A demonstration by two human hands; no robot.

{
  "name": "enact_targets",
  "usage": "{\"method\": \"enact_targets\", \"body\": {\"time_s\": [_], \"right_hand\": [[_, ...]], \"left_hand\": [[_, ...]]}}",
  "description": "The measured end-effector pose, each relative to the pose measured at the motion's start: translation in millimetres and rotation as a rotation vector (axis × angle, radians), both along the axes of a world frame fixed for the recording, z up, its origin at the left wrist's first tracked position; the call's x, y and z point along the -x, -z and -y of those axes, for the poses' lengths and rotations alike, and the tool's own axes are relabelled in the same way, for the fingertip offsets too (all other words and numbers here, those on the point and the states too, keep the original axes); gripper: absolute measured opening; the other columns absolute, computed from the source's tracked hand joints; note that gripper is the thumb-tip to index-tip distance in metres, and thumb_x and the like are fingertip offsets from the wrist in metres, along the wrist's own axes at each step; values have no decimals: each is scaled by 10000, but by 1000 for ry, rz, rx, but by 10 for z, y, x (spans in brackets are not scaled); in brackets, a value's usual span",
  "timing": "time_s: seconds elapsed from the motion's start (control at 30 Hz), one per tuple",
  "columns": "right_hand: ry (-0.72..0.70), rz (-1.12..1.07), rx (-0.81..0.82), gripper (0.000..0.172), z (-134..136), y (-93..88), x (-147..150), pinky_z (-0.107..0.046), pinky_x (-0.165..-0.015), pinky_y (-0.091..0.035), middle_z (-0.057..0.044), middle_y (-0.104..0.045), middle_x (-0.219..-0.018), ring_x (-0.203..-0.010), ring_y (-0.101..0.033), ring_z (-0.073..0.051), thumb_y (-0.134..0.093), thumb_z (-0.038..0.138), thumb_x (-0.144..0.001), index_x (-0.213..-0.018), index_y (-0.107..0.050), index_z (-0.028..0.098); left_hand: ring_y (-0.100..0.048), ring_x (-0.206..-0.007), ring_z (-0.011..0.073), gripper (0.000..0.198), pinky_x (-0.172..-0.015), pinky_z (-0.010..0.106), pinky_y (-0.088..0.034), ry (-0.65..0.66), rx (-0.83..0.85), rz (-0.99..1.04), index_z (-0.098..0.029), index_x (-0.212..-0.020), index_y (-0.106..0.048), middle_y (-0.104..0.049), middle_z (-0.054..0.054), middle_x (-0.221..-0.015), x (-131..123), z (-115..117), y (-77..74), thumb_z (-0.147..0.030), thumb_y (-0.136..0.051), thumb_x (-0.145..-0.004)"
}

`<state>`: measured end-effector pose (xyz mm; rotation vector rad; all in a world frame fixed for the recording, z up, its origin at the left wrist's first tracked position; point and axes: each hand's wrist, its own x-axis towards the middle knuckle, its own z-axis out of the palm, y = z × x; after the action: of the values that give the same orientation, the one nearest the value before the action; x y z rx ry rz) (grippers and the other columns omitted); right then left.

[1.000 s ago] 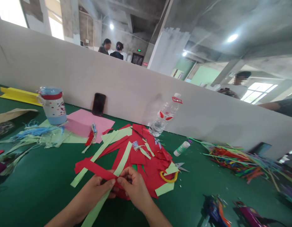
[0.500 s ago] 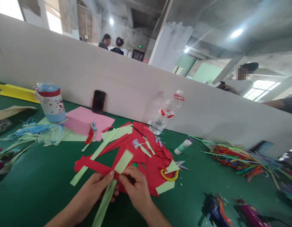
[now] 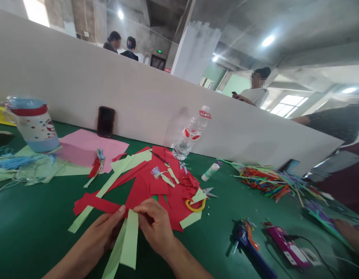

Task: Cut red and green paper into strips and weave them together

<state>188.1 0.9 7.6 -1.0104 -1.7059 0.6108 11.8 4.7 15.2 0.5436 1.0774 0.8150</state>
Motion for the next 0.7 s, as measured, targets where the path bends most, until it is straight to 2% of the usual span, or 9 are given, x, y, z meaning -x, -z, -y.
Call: {"method": "enact_targets", "body": {"time_s": [0.1, 0.2, 0.27, 0.37, 0.43, 0.5, 0.6, 0.7], "right_hand": [[-6, 72, -51, 190, 3, 17, -10, -237, -720, -536, -45, -696, -879, -802, -663, -147, -553, 193, -946, -1002, -728, 241], [4, 172, -66, 215, 3, 19, -21, -232, -733, -537, -49, -693, -918, -825, -669, -143, -514, 201, -962, -1006, -720, 243], [13, 258, -77, 230, 2, 19, -26, -230, -729, -535, -54, -689, -950, -819, -667, -140, -493, 207, -967, -1000, -717, 245], [20, 348, -79, 243, 8, 19, -26, -225, -715, -532, -54, -684, -970, -806, -665, -136, -474, 202, -972, -996, -711, 249], [20, 359, -68, 242, 15, 16, -23, -224, -730, -535, -52, -684, -979, -827, -670, -139, -473, 196, -973, -1019, -703, 252], [12, 336, -49, 228, 22, 7, -29, -232, -771, -538, -54, -687, -1004, -876, -674, -149, -494, 198, -965, -1069, -690, 254], [14, 268, 3, 251, 25, -18, -60, -256, -827, -541, -65, -695, -1065, -949, -674, -173, -569, 230, -930, -1166, -655, 243], [28, 230, 121, 343, 18, -52, -93, -281, -822, -548, -63, -717, -1049, -927, -684, -189, -619, 295, -902, -1238, -623, 230]], "left_hand": [[-719, -757, 268, 598, -680, 342, -593, 177, 20, 100, -142, -863, -769, -769, 139, -837, 19, -5, 31, -715, -716, -704], [-710, -733, 250, 648, -681, 327, -578, 189, 7, 125, -137, -890, -759, -763, 129, -826, 18, -11, 66, -754, -675, -713], [-701, -716, 238, 597, -660, 312, -564, 174, -35, 107, -148, -925, -754, -750, 94, -771, 4, -5, 63, -696, -743, -689], [-663, -653, 179, 514, -613, 263, -534, 197, -110, 115, -180, -1010, -737, -715, 23, -719, -17, 10, 31, -514, -868, -642], [-655, -665, 157, 505, -613, 243, -527, 230, -118, 129, -201, -1043, -725, -718, 10, -762, -18, 13, 22, -454, -889, -638], [-668, -704, 166, 454, -640, 248, -538, 245, -102, 115, -189, -989, -734, -725, 29, -781, -9, 6, 35, -458, -880, -654], [-682, -713, 191, 390, -663, 283, -561, 182, -72, 85, -155, -847, -738, -734, 71, -783, 10, -17, 65, -472, -870, -662], [-679, -690, 193, 368, -653, 307, -574, 67, -44, 60, -155, -815, -729, -737, 86, -805, 21, -40, 56, -444, -883, -645]]}}
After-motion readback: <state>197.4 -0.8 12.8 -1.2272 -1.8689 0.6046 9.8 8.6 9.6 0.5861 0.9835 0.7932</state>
